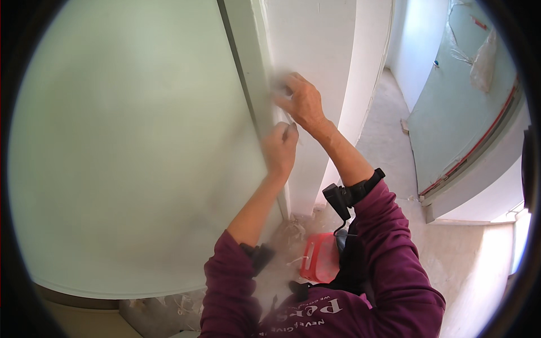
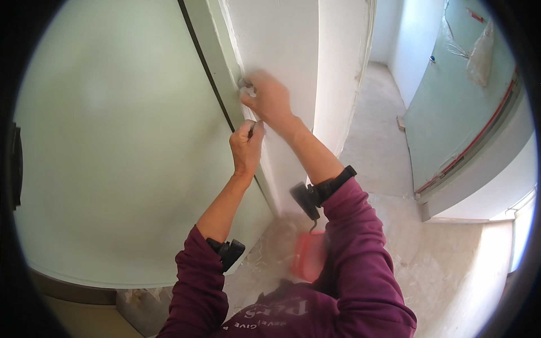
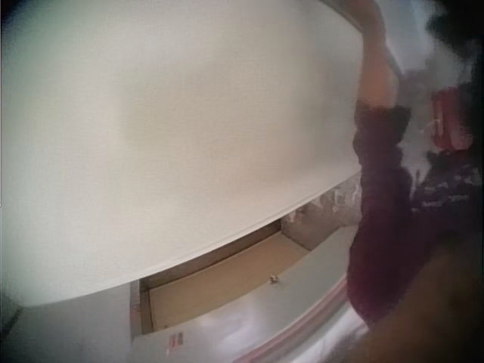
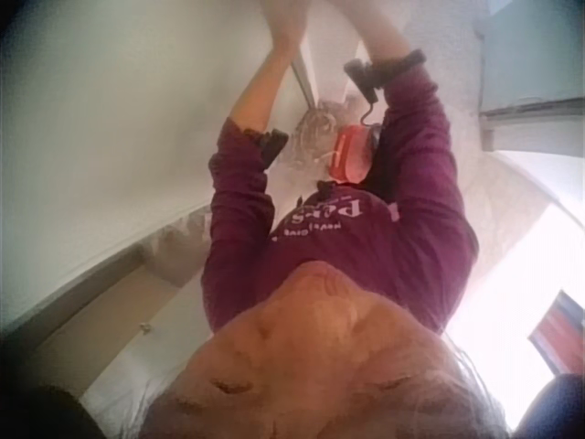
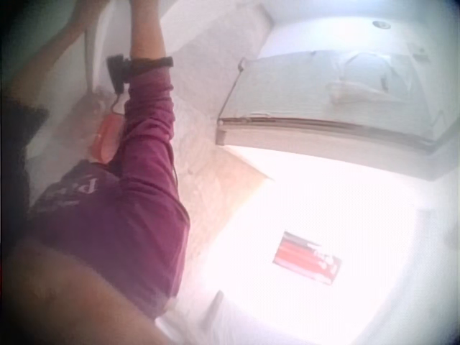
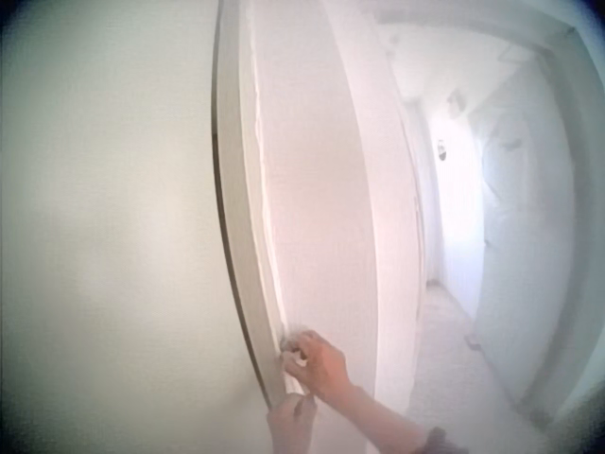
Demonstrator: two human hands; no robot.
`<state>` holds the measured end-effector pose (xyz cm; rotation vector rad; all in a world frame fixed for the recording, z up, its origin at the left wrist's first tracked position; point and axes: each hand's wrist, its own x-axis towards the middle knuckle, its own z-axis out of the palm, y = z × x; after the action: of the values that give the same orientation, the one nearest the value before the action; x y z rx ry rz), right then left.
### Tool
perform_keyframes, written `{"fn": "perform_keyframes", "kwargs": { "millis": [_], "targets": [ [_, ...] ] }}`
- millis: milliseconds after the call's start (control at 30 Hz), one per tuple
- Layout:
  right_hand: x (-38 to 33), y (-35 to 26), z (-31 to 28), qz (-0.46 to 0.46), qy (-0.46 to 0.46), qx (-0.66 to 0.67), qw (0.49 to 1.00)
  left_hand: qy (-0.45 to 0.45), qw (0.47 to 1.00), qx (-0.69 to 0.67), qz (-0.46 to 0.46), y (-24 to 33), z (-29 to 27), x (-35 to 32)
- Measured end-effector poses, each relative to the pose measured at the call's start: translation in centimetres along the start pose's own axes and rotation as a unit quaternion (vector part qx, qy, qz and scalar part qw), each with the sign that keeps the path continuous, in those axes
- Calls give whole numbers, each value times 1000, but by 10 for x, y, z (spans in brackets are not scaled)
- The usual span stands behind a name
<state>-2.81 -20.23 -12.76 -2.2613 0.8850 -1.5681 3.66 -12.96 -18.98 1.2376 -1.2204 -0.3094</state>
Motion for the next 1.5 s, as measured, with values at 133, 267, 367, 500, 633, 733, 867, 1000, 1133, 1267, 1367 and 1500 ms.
{"fn": "perform_keyframes", "kwargs": {
  "millis": [133,267,367,500,633,733,867,1000,1133,1267,1367,1500],
  "targets": [
    [2,-1,-2,-25,1,8,1000,5,1000,6,14,-3,3,0],
    [2,0,-2,-13,-13,24,1000,5,1000,5,17,-1,4,0],
    [2,6,1,-25,-15,85,996,5,1000,13,14,-5,7,1],
    [6,8,0,-21,-25,111,993,15,1000,4,21,-2,5,2],
    [8,17,-2,19,-83,231,969,-1,1000,4,1,-4,0,3],
    [9,20,-4,34,-112,262,958,-1,1000,15,12,0,-5,3],
    [4,12,-1,25,-64,216,974,-7,1000,14,4,-1,-7,2],
    [3,8,-1,38,-33,204,978,-9,1000,9,-12,3,-7,1],
    [3,9,-4,26,-46,171,984,-6,1000,24,-10,5,-7,1],
    [1,9,-1,22,-25,190,981,-9,999,13,-28,7,-6,1],
    [2,7,-3,16,-46,182,982,-6,1000,21,-13,6,-9,3],
    [4,10,-3,28,-55,188,980,-9,1000,13,-27,9,-8,3]
  ]
}}
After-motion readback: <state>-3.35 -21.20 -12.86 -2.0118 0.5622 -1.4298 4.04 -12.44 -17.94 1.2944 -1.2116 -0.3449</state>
